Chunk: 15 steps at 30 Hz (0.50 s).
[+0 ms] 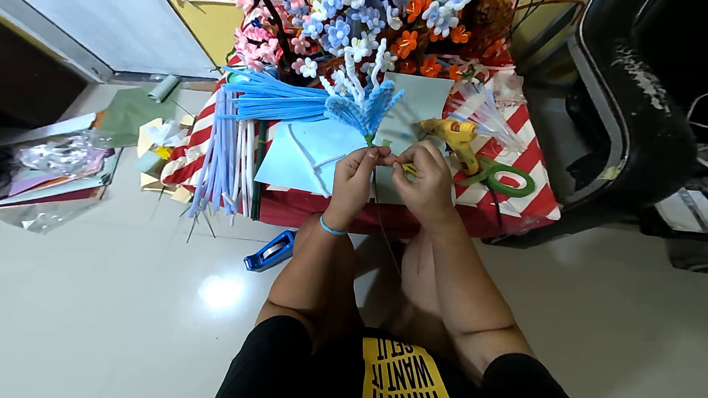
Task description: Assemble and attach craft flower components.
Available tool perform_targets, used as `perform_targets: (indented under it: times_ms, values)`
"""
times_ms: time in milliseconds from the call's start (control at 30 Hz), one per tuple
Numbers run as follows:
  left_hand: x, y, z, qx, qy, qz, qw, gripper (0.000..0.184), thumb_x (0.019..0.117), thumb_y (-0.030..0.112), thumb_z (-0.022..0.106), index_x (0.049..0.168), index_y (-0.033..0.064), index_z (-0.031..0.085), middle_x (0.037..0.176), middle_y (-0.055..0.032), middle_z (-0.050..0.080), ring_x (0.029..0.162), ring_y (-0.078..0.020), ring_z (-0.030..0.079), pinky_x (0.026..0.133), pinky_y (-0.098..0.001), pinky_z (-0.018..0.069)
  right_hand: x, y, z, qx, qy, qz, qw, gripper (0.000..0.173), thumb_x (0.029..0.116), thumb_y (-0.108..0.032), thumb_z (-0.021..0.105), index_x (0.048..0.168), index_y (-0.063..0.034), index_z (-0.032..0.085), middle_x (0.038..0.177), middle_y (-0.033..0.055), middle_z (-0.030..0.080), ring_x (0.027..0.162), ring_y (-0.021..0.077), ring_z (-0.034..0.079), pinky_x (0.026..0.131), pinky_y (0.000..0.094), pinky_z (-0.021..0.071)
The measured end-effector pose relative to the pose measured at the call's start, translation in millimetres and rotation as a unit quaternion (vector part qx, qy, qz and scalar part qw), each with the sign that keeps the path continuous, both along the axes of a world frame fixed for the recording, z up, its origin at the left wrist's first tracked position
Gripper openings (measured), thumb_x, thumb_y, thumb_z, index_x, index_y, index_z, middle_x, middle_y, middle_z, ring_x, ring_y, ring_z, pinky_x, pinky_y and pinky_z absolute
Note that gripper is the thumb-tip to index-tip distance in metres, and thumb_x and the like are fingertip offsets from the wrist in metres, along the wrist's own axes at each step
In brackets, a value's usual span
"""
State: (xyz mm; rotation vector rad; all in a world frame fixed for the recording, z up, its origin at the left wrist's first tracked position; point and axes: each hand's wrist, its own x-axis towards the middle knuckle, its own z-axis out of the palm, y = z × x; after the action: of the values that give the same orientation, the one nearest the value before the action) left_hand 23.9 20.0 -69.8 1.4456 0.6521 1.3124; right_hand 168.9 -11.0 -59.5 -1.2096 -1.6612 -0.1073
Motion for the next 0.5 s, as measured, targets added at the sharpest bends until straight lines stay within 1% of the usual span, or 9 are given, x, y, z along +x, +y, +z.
perform_targets:
  times_ms: [133,233,300,367,400,433,500]
  values:
    - [0.4,1.0,-0.1,0.002,-0.006,-0.007,1.000,0.037,0.1101,0.016,0.035,0.108,0.0034,0.070,0.097,-0.0020,0.076,0.090,-0.0073,0.072,0.085,-0.0289,0.0579,-0.8,1.4,-1.6,0.021,-0.008,-0.002,1.000,0.003,0.0847,-0.001,0.064,0.083,0.0003,0.066,0.084,0.0138,0.063,0.081,0.0244,0.063,0.071,0.0319,0.0531]
    - [1.7,1.0,-0.3,0.004,-0.011,-0.009,1.000,0.037,0.1096,0.015,0.035,0.107,0.0034,0.070,0.098,-0.0017,0.076,0.091,-0.0072,0.071,0.085,-0.0289,0.0579,0.7,2.9,-3.4,0.007,-0.017,0.004,1.000,0.005,0.0869,-0.002,0.061,0.083,0.0005,0.063,0.083,0.0144,0.061,0.078,0.0262,0.062,0.070,0.0367,0.0519]
    - [1.9,0.9,-0.3,0.006,-0.012,-0.014,1.000,0.036,0.1097,0.015,0.036,0.108,0.0030,0.070,0.099,-0.0022,0.076,0.091,-0.0075,0.072,0.086,-0.0293,0.0582,1.5,3.4,-4.3,-0.005,-0.015,0.003,1.000,0.008,0.0897,-0.004,0.058,0.085,0.0014,0.061,0.084,0.0153,0.059,0.077,0.0269,0.060,0.069,0.0376,0.0512]
    - [2.5,0.4,0.2,0.012,-0.002,-0.010,1.000,0.036,0.1096,0.014,0.036,0.109,0.0023,0.070,0.097,-0.0021,0.076,0.088,-0.0064,0.071,0.083,-0.0280,0.0582,2.0,4.5,-3.3,0.003,0.001,-0.010,1.000,0.009,0.0913,-0.004,0.055,0.085,0.0020,0.058,0.085,0.0164,0.057,0.078,0.0266,0.059,0.068,0.0356,0.0508]
    - [3.6,-0.2,0.0,0.014,0.005,-0.006,1.000,0.036,0.1096,0.015,0.037,0.109,0.0018,0.070,0.094,-0.0014,0.076,0.084,-0.0050,0.070,0.079,-0.0260,0.0574,3.5,4.7,-2.0,0.012,0.014,-0.019,1.000,0.010,0.0922,-0.004,0.055,0.086,0.0026,0.058,0.087,0.0172,0.058,0.079,0.0261,0.060,0.069,0.0341,0.0515]
    - [5.4,-1.1,-0.2,0.012,0.004,-0.008,1.000,0.035,0.1098,0.015,0.037,0.109,0.0017,0.069,0.091,-0.0006,0.076,0.080,-0.0038,0.069,0.076,-0.0243,0.0570,6.0,4.6,-1.0,0.022,0.029,-0.027,0.999,0.010,0.0927,-0.004,0.054,0.087,0.0034,0.058,0.088,0.0176,0.058,0.081,0.0250,0.060,0.070,0.0325,0.0515]
    - [9.5,-4.0,0.0,0.001,-0.003,-0.023,1.000,0.032,0.1095,0.012,0.037,0.110,-0.0007,0.067,0.085,-0.0002,0.075,0.075,-0.0050,0.070,0.074,-0.0256,0.0596,13.0,3.5,-0.9,0.059,0.062,-0.031,0.996,0.012,0.0965,-0.005,0.052,0.090,0.0040,0.057,0.089,0.0165,0.058,0.085,0.0204,0.061,0.076,0.0284,0.0524]
